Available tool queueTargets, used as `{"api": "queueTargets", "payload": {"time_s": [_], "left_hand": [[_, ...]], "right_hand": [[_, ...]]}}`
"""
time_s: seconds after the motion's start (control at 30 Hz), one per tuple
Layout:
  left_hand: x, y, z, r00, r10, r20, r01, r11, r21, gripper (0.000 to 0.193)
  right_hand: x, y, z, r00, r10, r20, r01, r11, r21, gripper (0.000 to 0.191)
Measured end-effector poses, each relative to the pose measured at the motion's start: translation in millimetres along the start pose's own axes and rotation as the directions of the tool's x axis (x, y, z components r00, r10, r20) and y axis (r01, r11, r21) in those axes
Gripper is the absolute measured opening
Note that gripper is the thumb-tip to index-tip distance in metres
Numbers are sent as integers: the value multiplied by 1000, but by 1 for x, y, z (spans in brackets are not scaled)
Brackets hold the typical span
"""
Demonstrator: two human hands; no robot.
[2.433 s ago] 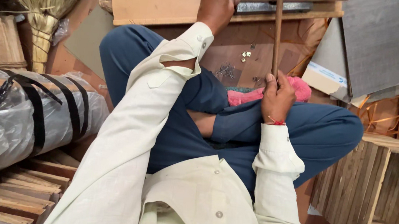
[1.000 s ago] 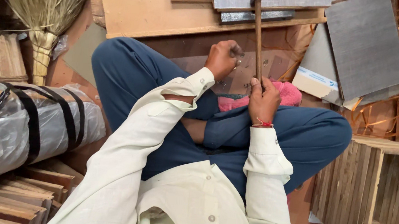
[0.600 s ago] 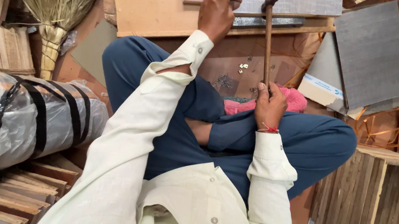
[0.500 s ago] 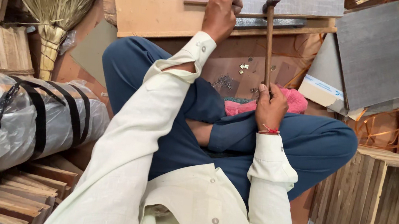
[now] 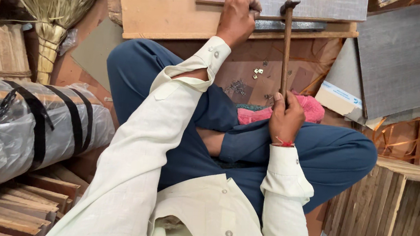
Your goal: The person sits on the floor and assembles picture frames by attaching backing material to wooden frames. They use a hammer to drive small metal fasteners into the frame edges and use scissors to trim excess material. The person handles multiple frames and backing sheets, flipping them over and repositioning them during the process.
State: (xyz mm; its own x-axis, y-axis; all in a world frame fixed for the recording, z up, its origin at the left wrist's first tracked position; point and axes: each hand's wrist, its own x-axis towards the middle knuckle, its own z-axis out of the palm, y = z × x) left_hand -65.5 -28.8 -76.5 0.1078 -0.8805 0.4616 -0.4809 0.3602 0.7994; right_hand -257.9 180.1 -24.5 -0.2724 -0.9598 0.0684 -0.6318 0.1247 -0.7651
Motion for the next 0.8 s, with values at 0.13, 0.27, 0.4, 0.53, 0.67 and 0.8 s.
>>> {"api": "queueTargets", "payload": {"time_s": [0.13, 0.27, 0.4, 0.53, 0.67, 0.8], "left_hand": [[-6, -1, 5, 998, -44, -55, 43, 999, -14, 14], [-13, 0, 10, 985, -83, -152, 82, 997, -12, 15], [-13, -1, 12, 981, -123, -151, 116, 992, -51, 14], [-11, -3, 13, 980, -133, -148, 125, 990, -63, 15], [-13, -5, 14, 977, -163, -140, 155, 986, -62, 15], [-12, -6, 13, 977, -167, -134, 155, 983, -94, 14]], "right_hand": [[-12, -8, 0, 996, -81, -43, 85, 990, 109, 21], [-20, -16, 0, 989, -139, -41, 141, 990, 28, 23], [-23, -23, 1, 986, -162, -48, 163, 986, 30, 26], [-23, -29, 1, 995, -102, -5, 101, 994, -45, 28], [-27, -28, 2, 975, -204, -88, 210, 976, 56, 30], [-25, -20, 7, 985, -153, -76, 153, 988, -6, 26]]}}
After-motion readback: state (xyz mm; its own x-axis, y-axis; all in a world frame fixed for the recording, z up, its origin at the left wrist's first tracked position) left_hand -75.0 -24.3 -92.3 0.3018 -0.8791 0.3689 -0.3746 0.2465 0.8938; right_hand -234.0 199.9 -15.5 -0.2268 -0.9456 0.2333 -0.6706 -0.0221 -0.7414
